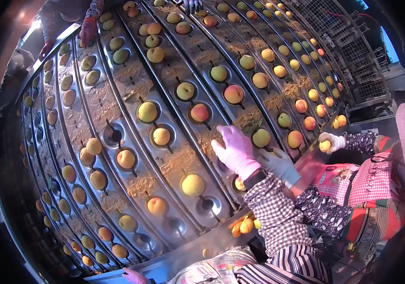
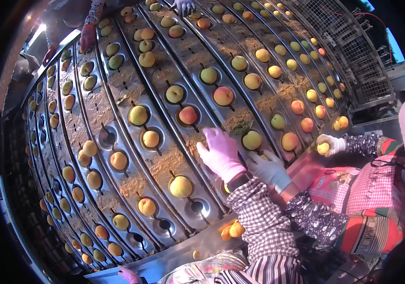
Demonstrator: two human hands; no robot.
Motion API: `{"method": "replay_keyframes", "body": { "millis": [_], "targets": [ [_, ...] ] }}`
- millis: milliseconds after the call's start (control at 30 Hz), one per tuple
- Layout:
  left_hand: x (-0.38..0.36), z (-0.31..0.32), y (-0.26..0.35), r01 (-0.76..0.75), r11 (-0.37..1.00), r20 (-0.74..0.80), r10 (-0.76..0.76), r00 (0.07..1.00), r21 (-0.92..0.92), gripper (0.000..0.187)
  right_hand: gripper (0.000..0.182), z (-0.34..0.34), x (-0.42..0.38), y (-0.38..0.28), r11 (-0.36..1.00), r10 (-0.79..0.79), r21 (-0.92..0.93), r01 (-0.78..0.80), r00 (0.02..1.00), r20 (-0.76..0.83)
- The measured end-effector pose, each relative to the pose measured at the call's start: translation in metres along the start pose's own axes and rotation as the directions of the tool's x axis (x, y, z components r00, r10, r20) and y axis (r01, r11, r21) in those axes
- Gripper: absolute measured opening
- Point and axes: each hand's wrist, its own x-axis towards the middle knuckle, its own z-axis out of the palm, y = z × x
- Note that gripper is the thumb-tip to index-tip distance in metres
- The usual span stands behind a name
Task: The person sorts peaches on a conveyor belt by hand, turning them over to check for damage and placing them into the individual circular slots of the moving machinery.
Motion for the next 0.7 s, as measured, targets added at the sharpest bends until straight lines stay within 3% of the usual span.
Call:
{"method": "replay_keyframes", "body": {
  "millis": [33, 67, 133, 233, 333, 433, 567, 700],
  "targets": [
    [-0.027, -0.017, 0.021, -0.151, 0.940, 0.053, 0.142, 0.988, 0.304, 0.066, 0.045, 0.001, 0.019, -0.006, 0.999, -0.005, 0.035, 0.006, 1.000, -0.029],
    [-0.065, -0.041, 0.058, -0.315, 0.793, 0.152, 0.277, 0.949, 0.522, 0.060, 0.045, 0.003, 0.035, -0.010, 0.998, 0.000, 0.060, 0.002, 0.999, -0.041],
    [-0.096, -0.067, 0.099, -0.524, 0.526, 0.348, 0.402, 0.847, 0.670, 0.051, 0.042, 0.013, 0.067, -0.014, 0.999, -0.008, 0.034, 0.009, 1.000, -0.030],
    [-0.086, -0.049, 0.082, -0.373, 0.612, 0.216, 0.317, 0.923, 0.697, 0.049, 0.040, 0.024, 0.090, -0.016, 0.994, -0.004, -0.113, 0.011, 0.998, 0.070],
    [-0.078, -0.037, 0.072, -0.295, 0.631, 0.135, 0.289, 0.948, 0.718, 0.046, 0.042, 0.031, 0.091, -0.008, 0.995, -0.101, -0.011, 0.102, 0.991, 0.089],
    [-0.071, -0.029, 0.067, -0.249, 0.630, 0.081, 0.283, 0.956, 0.736, 0.044, 0.044, 0.036, 0.088, 0.001, 0.985, -0.156, 0.080, 0.156, 0.988, -0.002],
    [-0.062, -0.020, 0.066, -0.196, 0.626, 0.014, 0.283, 0.959, 0.754, 0.041, 0.042, 0.035, 0.089, -0.003, 0.986, -0.137, 0.093, 0.139, 0.990, -0.031],
    [-0.055, -0.008, 0.063, -0.152, 0.617, -0.044, 0.291, 0.956, 0.772, 0.039, 0.050, 0.028, 0.098, -0.010, 0.999, -0.026, -0.033, 0.032, 0.986, 0.166]
  ]
}}
